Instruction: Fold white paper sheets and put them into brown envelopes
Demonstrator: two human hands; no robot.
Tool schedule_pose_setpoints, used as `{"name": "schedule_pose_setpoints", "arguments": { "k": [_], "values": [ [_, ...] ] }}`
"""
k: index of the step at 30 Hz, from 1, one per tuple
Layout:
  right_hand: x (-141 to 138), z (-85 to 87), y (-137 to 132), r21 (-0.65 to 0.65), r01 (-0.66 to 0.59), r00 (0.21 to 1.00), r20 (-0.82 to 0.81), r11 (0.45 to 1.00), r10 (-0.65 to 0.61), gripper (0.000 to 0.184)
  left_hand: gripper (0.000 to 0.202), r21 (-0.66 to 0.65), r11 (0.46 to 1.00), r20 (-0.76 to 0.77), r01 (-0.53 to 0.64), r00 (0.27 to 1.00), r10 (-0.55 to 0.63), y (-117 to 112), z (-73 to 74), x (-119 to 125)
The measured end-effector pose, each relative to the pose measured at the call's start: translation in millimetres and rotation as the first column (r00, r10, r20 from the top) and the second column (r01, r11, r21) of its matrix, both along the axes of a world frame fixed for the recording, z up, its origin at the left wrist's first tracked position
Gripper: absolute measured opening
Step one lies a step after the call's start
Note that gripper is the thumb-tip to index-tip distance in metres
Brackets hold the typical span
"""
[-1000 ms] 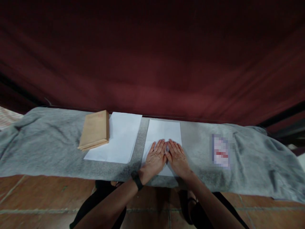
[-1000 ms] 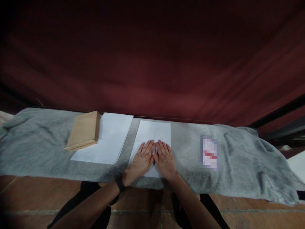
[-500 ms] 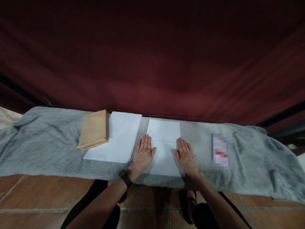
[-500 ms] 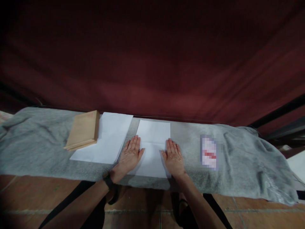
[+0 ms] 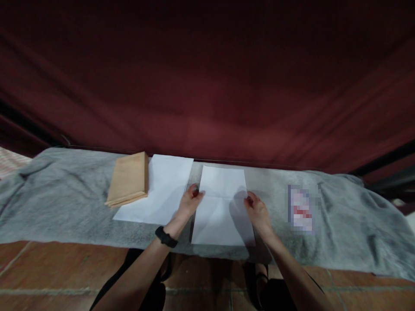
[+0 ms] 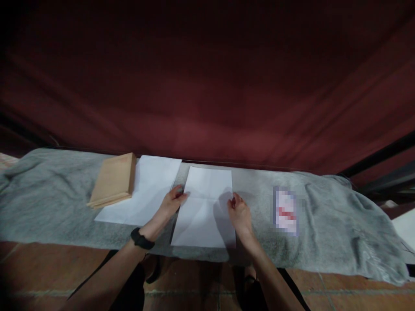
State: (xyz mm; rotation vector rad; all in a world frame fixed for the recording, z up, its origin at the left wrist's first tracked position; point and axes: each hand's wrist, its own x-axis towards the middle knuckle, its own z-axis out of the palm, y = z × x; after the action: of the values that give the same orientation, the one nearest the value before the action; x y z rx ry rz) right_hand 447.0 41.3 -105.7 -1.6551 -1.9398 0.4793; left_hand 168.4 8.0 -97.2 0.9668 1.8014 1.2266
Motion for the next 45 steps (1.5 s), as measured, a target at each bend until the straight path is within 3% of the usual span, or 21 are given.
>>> {"name": "schedule_pose_setpoints", "arguments": {
  "k": [3,6,15,19,23,26,32,40,45],
  "values": [
    [1.3,0.0,3.0,0.004,0.024,1.0,-0.019,1.0,-0.024,0.038,0.041,-0.023,1.0,0.152,0.004,0.988,0.0,-0.2,7.3,3.2],
    [3.7,-1.0,6.9,0.019,0.043,0.998,-0.043,0.999,-0.042,0.035,0.028,-0.028,0.99,0.317,0.141,0.94,-0.125,-4.3,18.6,5.6],
    [11.6,-6.6,23.5,-0.062,0.031,0.976,-0.215,0.998,-0.044,0.035,0.032,-0.042,0.989,0.58,0.143,0.809,-0.092,-7.9,44.5,8.9],
    [14.4,0.3,26.5,-0.201,-0.041,0.894,-0.445,0.979,-0.054,0.032,0.03,0.043,0.986,0.642,0.16,0.752,-0.15,-6.0,55.7,6.9],
    [10.6,12.7,21.0,-0.36,-0.066,0.711,-0.672,0.93,-0.209,0.035,0.031,0.094,0.978,0.658,0.185,0.726,-0.201,-5.2,61.7,5.5],
    [5.8,22.5,18.1,-0.404,-0.125,0.59,-0.765,0.906,-0.259,0.033,0.031,0.122,0.976,0.658,0.183,0.721,-0.217,-5.1,63.0,6.0],
    [3.7,44.3,19.5,-0.285,-0.282,0.474,-0.871,0.916,-0.126,0.035,0.028,0.171,0.967,0.544,0.188,0.8,-0.252,-2.8,66.7,5.0],
    [4.2,72.4,31.9,-0.144,-0.192,0.411,-0.91,0.971,-0.054,0.025,0.025,0.295,0.941,0.253,0.167,0.936,-0.245,6.3,91.7,-4.0],
    [3.8,82.3,37.9,-0.016,-0.131,0.441,-0.896,0.991,0.044,0.022,0.029,0.348,0.927,0.146,0.141,0.968,-0.202,9.0,103.3,-8.1]
  ]
}}
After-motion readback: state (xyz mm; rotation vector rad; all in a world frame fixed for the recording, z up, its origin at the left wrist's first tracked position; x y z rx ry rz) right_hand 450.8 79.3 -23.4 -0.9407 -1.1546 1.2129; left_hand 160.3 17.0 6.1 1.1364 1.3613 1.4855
